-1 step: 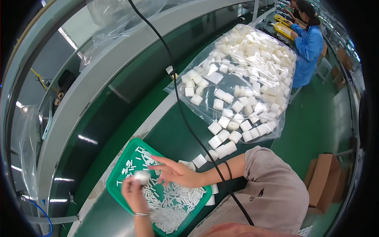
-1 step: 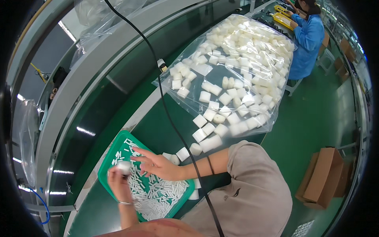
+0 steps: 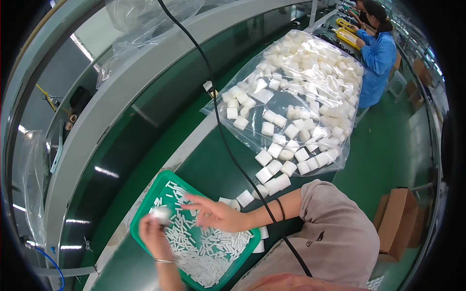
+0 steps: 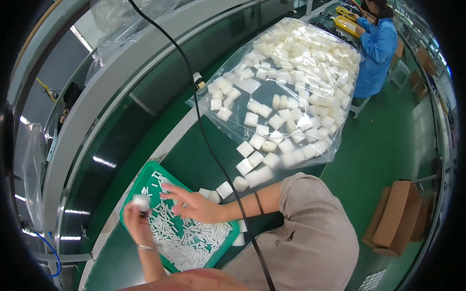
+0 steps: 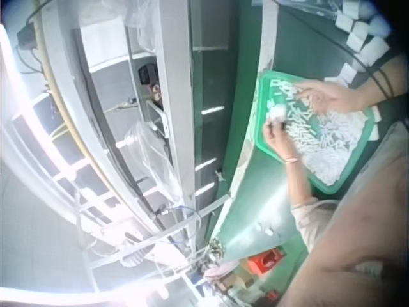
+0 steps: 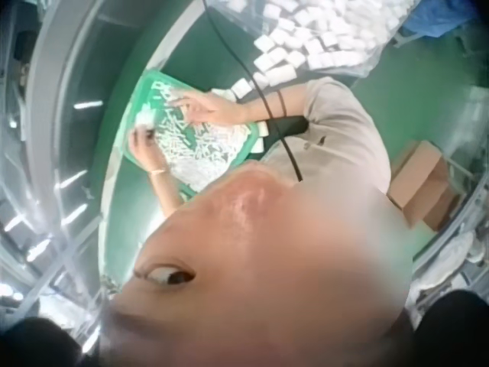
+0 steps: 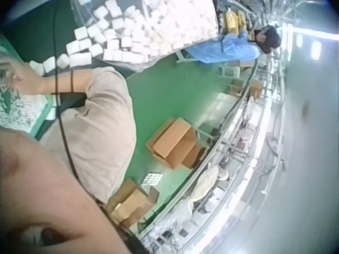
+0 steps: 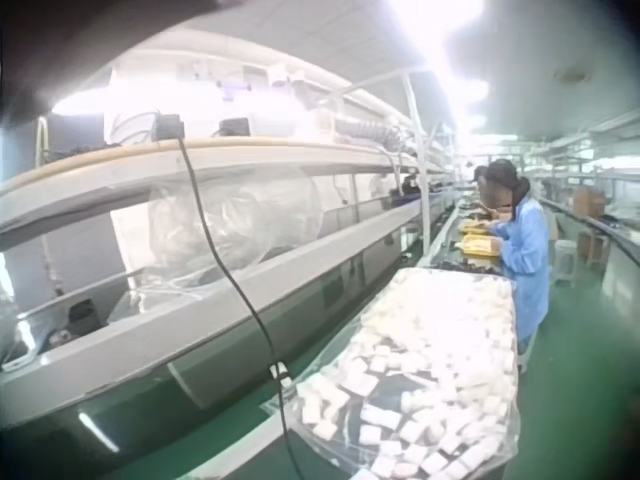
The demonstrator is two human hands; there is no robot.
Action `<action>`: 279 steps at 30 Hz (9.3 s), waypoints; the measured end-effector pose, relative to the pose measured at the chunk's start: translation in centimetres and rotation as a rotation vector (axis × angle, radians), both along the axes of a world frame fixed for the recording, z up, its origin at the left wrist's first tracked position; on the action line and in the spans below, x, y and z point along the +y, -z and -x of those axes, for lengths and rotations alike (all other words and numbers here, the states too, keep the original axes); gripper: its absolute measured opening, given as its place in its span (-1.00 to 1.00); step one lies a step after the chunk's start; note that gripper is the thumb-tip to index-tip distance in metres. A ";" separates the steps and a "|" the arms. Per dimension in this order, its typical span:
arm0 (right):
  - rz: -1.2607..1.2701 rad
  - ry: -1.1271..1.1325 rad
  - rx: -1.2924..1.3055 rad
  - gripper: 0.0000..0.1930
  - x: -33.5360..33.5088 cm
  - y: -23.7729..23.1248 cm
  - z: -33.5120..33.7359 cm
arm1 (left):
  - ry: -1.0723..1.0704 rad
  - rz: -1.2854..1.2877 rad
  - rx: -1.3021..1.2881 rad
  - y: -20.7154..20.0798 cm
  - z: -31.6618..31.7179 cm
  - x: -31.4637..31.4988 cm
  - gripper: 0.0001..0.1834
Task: The person picks up a circuit board from a tray, slides a white foam cylinder from a large bag onto it by hand, and places the completed part on a conveyor belt.
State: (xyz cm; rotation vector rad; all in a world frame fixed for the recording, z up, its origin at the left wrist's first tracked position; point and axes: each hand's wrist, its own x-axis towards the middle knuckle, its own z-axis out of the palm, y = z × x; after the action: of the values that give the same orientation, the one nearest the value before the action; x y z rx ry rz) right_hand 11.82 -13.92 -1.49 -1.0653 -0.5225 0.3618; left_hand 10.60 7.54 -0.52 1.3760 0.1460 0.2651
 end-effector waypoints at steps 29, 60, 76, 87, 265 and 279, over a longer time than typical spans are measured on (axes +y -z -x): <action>0.471 -0.547 -1.075 -0.93 1.7 2.0 0.5 | -1.016 -1.183 1.320 6.7 -0.4 35.4 -0.19; 0.516 -0.347 -0.685 -0.93 2.3 0.8 0.1 | -0.627 -1.721 0.666 5.3 -1.9 32.6 -0.71; 0.487 -0.237 -0.304 -0.91 2.0 0.8 -0.4 | -0.707 -1.411 0.626 0.6 -8.9 26.6 -0.68; 0.219 -0.115 0.044 -0.81 1.3 1.1 -0.7 | 0.056 0.544 -0.082 -2.4 4.0 0.7 -0.70; 0.022 -0.090 0.085 -0.67 1.5 -0.4 0.5 | 0.054 -0.014 0.042 -2.1 5.8 -4.1 -0.49; 0.855 0.108 -1.102 -0.54 0.1 0.7 -0.4 | -1.262 -0.851 0.570 6.2 -11.1 25.2 -0.03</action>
State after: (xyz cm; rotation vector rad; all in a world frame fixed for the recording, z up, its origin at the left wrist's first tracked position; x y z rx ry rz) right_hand 12.18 -13.84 -2.23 -2.1129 -1.3429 -0.1786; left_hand 21.65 32.71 -6.74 2.0094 1.5408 1.0574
